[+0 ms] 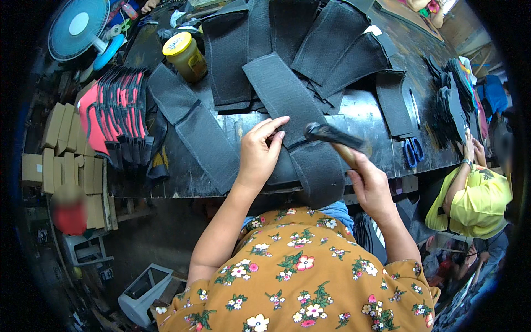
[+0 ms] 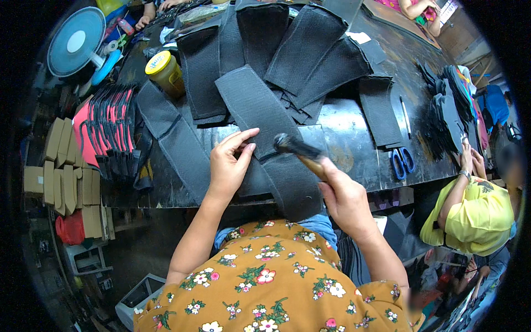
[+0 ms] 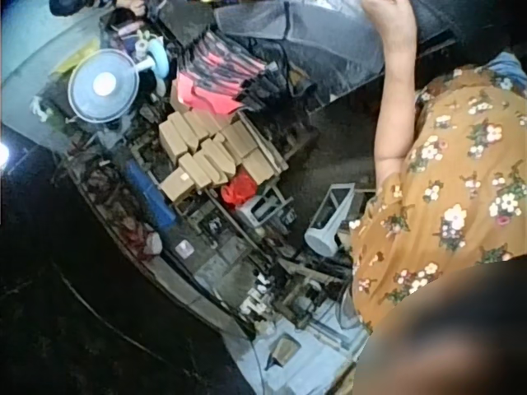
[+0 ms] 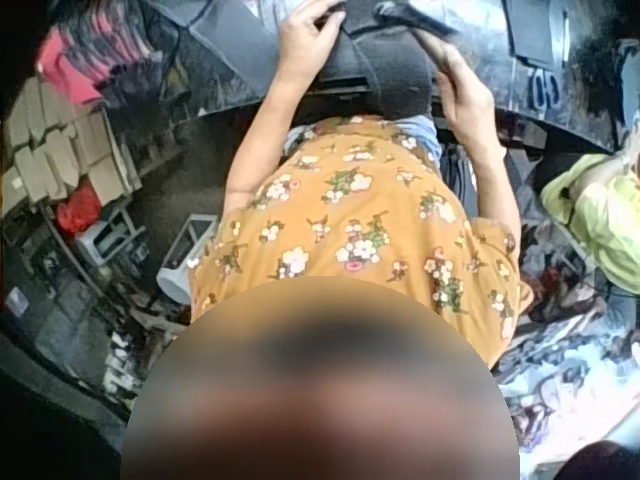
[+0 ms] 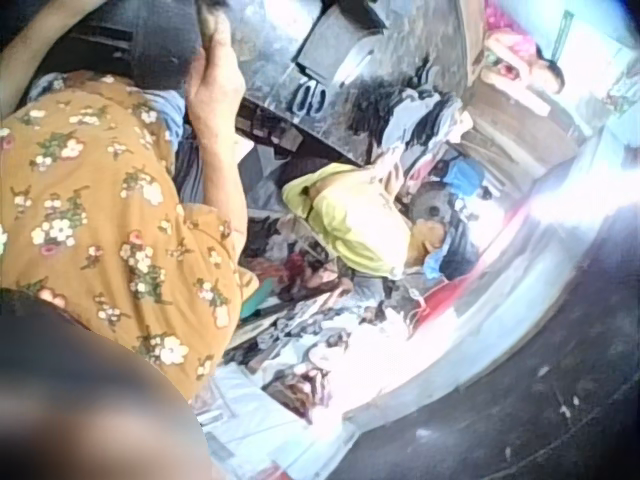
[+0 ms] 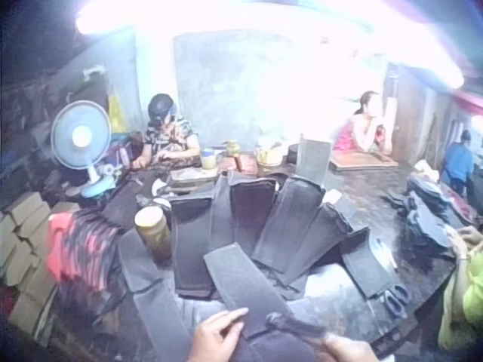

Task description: The person repeatedly picks up black fabric pieces, folds them, and uses a hammer to tap the edges on a workbench. The person also handles a yellow container and wipes the table surface. Finished pieces are stacked on the table.

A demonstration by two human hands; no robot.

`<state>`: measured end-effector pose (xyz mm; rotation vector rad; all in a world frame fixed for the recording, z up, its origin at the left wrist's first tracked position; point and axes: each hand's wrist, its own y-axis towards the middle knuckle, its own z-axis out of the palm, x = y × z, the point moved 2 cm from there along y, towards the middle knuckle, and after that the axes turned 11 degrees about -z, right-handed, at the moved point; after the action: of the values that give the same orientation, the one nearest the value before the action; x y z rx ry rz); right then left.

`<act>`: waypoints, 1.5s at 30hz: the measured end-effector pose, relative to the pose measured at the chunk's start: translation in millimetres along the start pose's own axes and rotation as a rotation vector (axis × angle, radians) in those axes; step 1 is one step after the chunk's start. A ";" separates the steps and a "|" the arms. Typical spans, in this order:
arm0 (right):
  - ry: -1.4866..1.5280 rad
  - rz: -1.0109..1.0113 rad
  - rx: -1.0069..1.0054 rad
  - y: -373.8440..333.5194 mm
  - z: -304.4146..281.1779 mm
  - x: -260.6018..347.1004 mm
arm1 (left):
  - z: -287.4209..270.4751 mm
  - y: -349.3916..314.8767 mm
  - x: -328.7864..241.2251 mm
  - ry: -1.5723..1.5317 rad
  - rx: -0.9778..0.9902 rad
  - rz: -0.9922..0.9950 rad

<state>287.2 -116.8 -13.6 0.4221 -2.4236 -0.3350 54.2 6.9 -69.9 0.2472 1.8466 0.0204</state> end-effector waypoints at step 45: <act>-0.507 0.149 -0.123 -12.0 -6.9 -106.8 | -201.6 85.5 136.9 0.736 -0.706 0.047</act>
<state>373.1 -88.2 -71.9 0.1048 -2.8834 -0.5780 -160.3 137.9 -129.4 -0.2519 2.4149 0.8794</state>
